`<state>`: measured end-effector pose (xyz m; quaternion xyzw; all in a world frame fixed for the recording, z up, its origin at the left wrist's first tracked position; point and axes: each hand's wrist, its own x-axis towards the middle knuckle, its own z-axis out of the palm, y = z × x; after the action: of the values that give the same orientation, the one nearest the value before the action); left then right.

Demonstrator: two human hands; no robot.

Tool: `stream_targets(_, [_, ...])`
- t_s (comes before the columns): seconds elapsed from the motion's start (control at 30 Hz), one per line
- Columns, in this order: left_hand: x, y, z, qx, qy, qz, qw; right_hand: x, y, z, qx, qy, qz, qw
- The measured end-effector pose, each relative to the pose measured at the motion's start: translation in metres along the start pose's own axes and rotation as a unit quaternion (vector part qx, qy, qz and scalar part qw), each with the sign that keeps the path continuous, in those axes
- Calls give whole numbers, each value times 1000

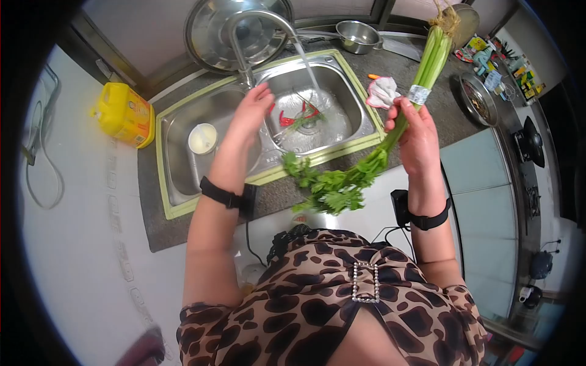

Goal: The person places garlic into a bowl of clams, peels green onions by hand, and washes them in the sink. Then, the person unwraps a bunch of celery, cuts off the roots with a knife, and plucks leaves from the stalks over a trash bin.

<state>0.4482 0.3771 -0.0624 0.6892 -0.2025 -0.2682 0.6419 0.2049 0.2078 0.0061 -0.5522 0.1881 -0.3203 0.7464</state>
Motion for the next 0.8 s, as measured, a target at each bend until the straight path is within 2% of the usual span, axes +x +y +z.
stream_targets(0.03, [19, -14, -24, 12, 26, -41, 999, 3, -2, 8, -11, 5, -14, 1000])
stream_targets(0.07, [36, -29, -44, -37, 29, -74, 996, 7, -2, 15, -10, 7, -16, 1000])
stream_targets(0.1, [48, -38, -56, -35, 25, -74, 996, 9, -2, 21, -39, 12, -29, 999])
stream_targets(0.2, [78, -58, -68, -33, 43, -140, 989, 13, -4, 29, -111, 30, -44, 992])
stream_targets(0.3, [108, -76, -73, -29, 39, -155, 987, 14, -4, 17, -186, 40, -32, 981])
stream_targets(0.37, [121, -80, -72, -31, 32, -154, 987, 13, -5, 9, -245, 25, 23, 969])
stream_targets(0.43, [132, -83, -71, -30, 67, -146, 987, 12, -5, 5, -252, 36, 42, 966])
stream_targets(0.57, [133, -80, -58, -45, 56, -128, 989, 10, 8, -9, -265, 38, 84, 960])
stream_targets(0.67, [86, -40, -1, -40, -104, -91, 990, 12, 27, -22, -246, -9, 88, 965])
stream_targets(0.73, [47, -15, 42, -86, -249, -53, 963, 16, 37, -29, -214, -56, 93, 971])
stream_targets(0.8, [12, 2, 83, -93, -303, -37, 948, 19, 40, -32, -193, -77, 103, 973])
